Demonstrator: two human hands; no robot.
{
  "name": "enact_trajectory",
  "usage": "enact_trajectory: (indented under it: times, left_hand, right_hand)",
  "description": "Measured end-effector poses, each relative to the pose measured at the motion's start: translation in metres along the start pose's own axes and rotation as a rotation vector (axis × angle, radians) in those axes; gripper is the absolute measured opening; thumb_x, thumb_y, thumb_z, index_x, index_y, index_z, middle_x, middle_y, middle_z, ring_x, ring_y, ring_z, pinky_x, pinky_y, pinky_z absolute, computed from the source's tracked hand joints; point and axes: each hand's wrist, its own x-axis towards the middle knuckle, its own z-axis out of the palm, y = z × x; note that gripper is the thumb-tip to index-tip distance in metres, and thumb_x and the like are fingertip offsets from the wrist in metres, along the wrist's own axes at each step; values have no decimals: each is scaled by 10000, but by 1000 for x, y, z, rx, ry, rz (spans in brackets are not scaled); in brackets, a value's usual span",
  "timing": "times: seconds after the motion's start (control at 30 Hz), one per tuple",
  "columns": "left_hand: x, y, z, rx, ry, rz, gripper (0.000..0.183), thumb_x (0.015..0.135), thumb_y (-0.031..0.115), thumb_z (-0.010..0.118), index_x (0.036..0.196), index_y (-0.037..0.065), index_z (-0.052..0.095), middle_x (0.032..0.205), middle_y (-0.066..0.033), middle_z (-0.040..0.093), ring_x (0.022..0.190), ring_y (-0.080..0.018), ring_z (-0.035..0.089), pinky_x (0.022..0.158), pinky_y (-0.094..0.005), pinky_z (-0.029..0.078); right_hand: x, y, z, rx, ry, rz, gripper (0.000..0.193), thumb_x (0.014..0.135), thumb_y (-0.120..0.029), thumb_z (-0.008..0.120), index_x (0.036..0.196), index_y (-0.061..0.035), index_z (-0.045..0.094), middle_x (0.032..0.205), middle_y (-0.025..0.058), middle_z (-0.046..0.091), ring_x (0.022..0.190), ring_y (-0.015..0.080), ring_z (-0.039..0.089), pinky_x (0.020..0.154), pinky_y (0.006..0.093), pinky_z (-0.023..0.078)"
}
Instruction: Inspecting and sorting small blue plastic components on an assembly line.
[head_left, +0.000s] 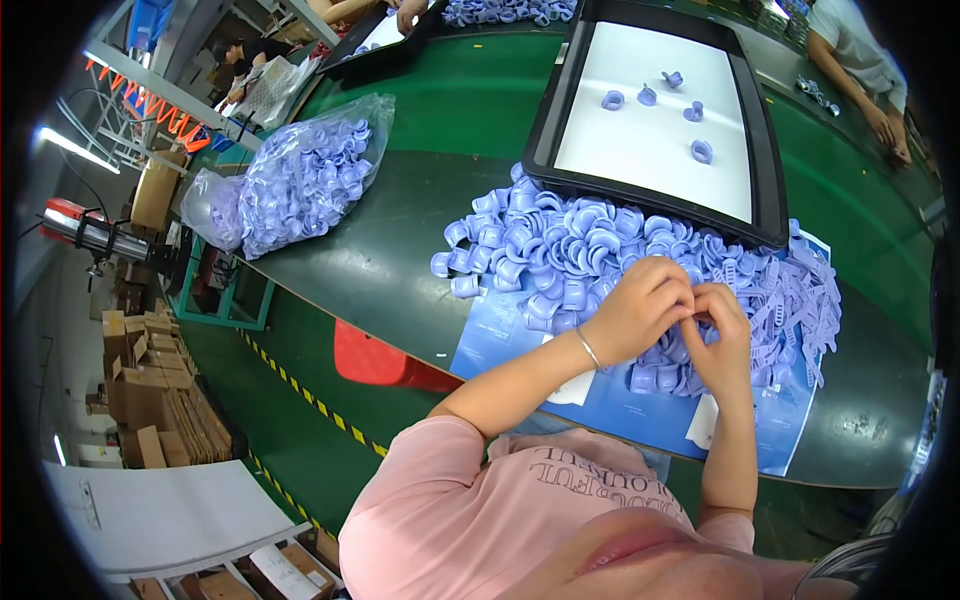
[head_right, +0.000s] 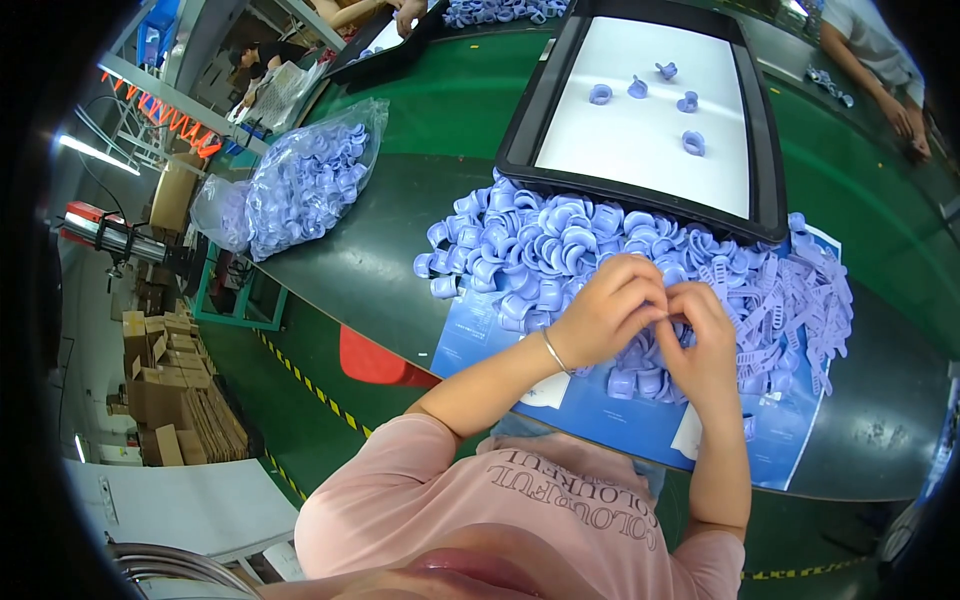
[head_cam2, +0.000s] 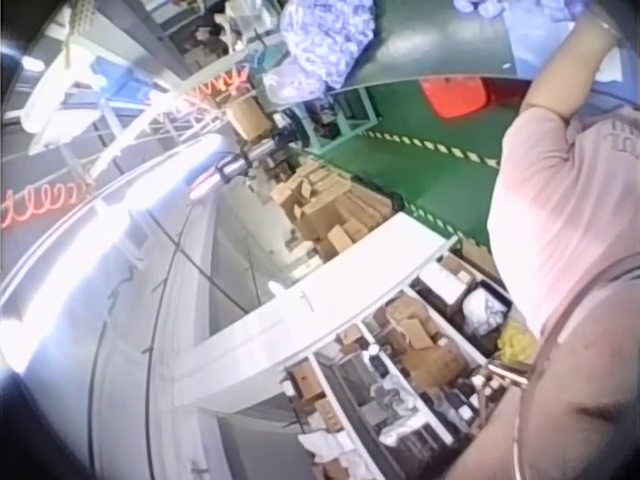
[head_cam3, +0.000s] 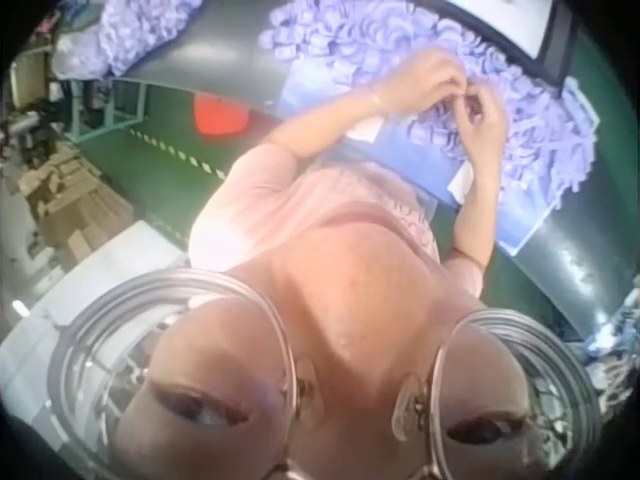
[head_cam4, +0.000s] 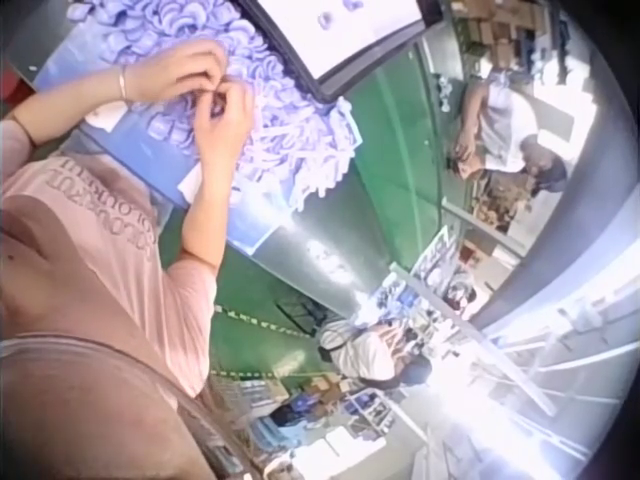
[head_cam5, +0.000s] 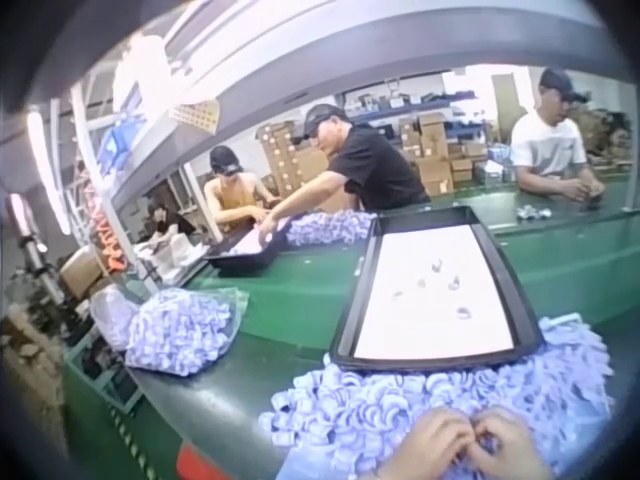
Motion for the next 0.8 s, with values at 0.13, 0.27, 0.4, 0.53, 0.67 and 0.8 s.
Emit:
enact_trajectory:
  times: [0.13, 0.27, 0.4, 0.53, 0.67, 0.8]
  left_hand:
    - [4, 7, -5, -148, 98, -232, 268, 829, 176, 701, 1039, 40, 607, 1031, -112, 566, 996, -312, 556, 902, -381, 455]
    - [4, 6, -9, -201, -60, -277, 416, 841, 209, 699, 1211, 49, 598, 1060, -116, 576, 984, -281, 571, 867, -355, 472]
    - [2, 5, -9, -173, -64, -270, 438, 859, 206, 680, 1260, 60, 579, 1077, -119, 583, 972, -272, 577, 854, -345, 474]
    - [1, 4, -8, -166, -44, -242, 429, 871, 202, 664, 1266, 62, 578, 1066, -116, 585, 956, -270, 578, 836, -351, 478]
    - [3, 7, -9, -175, -43, -248, 383, 872, 196, 662, 1225, 66, 594, 1042, -104, 585, 930, -261, 580, 823, -351, 479]
    - [3, 8, -9, -171, -23, -243, 342, 867, 189, 666, 1181, 68, 607, 1019, -94, 582, 913, -251, 580, 816, -347, 480]
  right_hand:
    - [0, -1, -2, -149, 67, -205, 97, 800, 42, 638, 855, 9, 566, 983, 136, 633, 848, 263, 640, 731, 329, 510]
    - [-4, 3, -2, -96, 118, -198, 69, 846, 24, 613, 895, 9, 566, 994, 149, 650, 840, 273, 646, 749, 337, 507]
    - [-5, 4, 1, -74, 173, -157, 46, 880, -2, 603, 909, 10, 568, 960, 151, 665, 832, 267, 652, 737, 327, 509]
    - [-6, 4, 3, -68, 187, -139, 45, 883, -3, 600, 913, 12, 571, 955, 151, 670, 824, 257, 657, 734, 320, 513]
    - [-9, 9, 6, 7, 225, -92, 43, 913, -23, 583, 935, 9, 566, 968, 140, 677, 837, 208, 656, 746, 292, 515]
    - [-10, 10, 7, 146, 243, -36, 59, 949, -47, 550, 961, 10, 542, 987, 140, 680, 864, 160, 646, 759, 275, 516]
